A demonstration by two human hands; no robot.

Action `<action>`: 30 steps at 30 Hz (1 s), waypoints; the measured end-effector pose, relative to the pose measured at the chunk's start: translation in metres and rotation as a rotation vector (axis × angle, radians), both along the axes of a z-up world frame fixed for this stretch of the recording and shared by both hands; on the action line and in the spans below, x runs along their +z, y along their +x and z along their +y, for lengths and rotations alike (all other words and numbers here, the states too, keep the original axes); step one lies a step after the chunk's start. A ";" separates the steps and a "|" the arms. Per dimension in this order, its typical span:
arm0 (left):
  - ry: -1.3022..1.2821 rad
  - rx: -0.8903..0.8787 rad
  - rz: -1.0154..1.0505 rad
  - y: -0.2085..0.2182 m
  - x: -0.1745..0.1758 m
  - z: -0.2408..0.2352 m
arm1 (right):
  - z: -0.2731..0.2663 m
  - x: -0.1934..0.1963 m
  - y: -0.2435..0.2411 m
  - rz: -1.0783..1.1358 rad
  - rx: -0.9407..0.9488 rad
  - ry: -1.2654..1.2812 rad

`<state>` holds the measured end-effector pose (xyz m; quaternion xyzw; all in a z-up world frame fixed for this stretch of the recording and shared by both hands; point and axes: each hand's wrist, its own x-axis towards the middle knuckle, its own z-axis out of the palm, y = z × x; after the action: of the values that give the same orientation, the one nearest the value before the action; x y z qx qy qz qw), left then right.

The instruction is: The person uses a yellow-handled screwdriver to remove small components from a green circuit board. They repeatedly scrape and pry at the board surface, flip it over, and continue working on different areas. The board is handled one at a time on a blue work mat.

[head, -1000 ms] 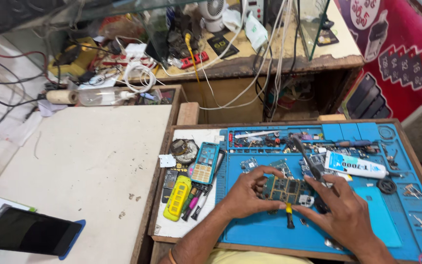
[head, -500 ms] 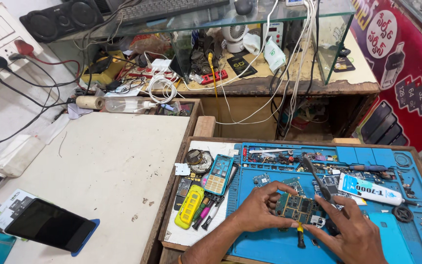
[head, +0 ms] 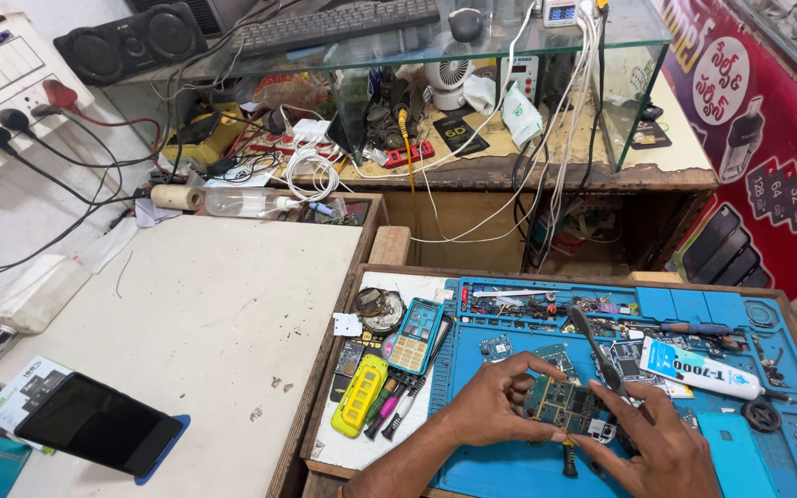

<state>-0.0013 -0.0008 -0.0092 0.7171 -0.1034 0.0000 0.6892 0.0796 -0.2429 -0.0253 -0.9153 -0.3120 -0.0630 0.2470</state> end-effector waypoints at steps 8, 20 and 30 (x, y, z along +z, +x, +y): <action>0.050 0.016 0.025 0.001 -0.002 0.000 | -0.001 0.002 0.000 -0.003 0.010 0.022; -0.233 -0.040 0.103 0.002 0.004 -0.002 | -0.002 -0.003 -0.001 -0.067 -0.052 0.012; -0.167 0.082 0.082 0.012 -0.018 0.001 | -0.001 -0.005 0.004 -0.084 -0.080 -0.069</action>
<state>0.0107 0.0005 -0.0275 0.6603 -0.0452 0.0072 0.7496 0.0834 -0.2439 -0.0304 -0.9315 -0.2874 -0.1002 0.1991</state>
